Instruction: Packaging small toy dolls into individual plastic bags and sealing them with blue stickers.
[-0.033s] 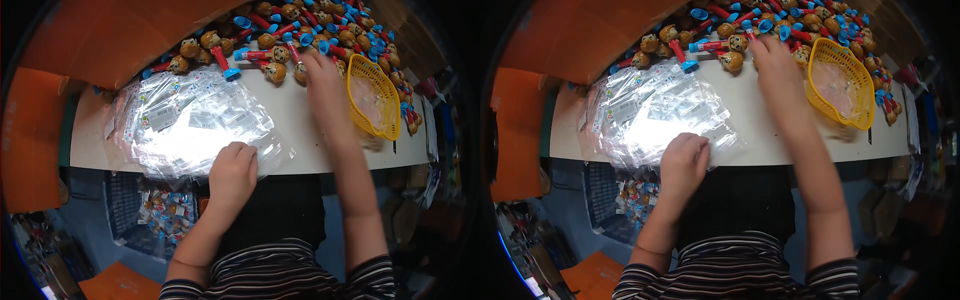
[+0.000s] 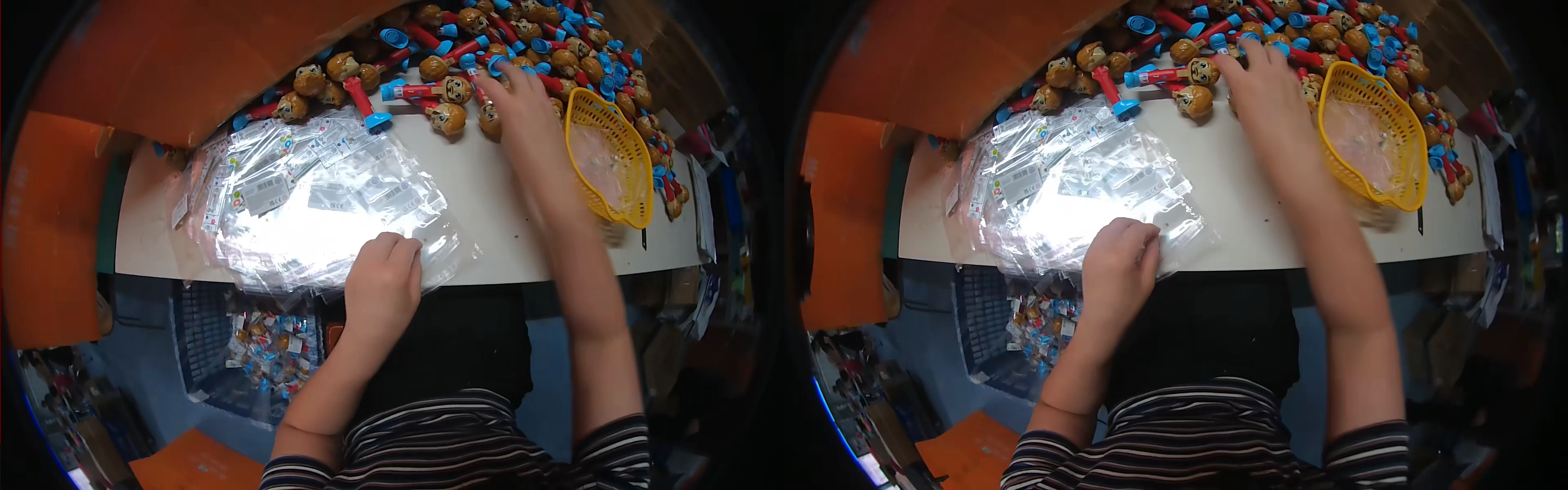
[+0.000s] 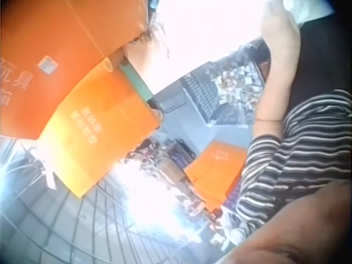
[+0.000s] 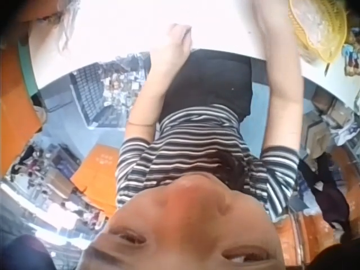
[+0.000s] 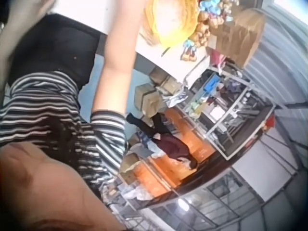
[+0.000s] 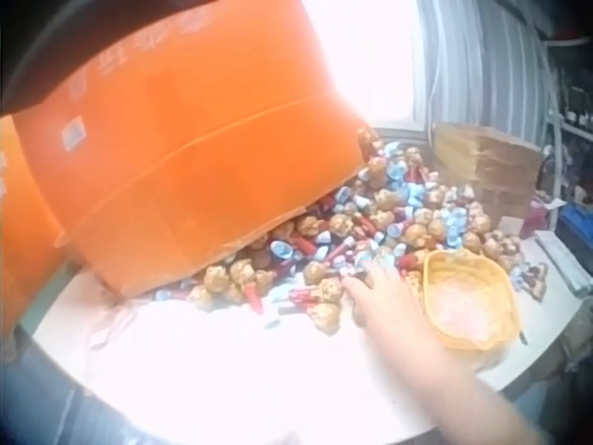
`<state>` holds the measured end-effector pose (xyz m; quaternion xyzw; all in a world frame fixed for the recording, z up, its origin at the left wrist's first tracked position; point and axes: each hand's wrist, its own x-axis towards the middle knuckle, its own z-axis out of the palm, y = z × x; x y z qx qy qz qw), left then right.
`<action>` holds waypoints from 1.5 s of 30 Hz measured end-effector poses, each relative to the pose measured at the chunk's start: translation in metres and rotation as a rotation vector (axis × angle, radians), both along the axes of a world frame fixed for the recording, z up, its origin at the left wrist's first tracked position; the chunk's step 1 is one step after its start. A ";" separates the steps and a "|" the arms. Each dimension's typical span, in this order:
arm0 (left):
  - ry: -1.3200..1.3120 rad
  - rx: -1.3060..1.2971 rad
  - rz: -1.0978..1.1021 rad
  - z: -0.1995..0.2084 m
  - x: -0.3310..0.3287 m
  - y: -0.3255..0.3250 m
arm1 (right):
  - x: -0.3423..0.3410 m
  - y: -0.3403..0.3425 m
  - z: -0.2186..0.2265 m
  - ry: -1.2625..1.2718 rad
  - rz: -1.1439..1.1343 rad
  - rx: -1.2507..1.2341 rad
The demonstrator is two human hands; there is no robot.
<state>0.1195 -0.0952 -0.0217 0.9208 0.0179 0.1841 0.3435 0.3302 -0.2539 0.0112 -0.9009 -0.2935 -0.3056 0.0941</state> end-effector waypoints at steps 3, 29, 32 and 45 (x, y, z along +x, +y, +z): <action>-0.029 0.074 -0.039 -0.008 0.005 -0.007 | 0.052 -0.001 -0.012 -0.037 0.028 -0.268; -0.153 0.047 -0.058 -0.022 0.013 -0.013 | -0.148 -0.077 -0.018 2.016 0.225 1.092; -0.102 -0.075 -0.037 -0.013 0.012 -0.013 | -0.151 -0.088 -0.027 1.963 0.153 1.167; -0.212 0.121 -0.131 0.014 0.013 -0.029 | -0.178 -0.057 -0.031 1.594 0.093 1.245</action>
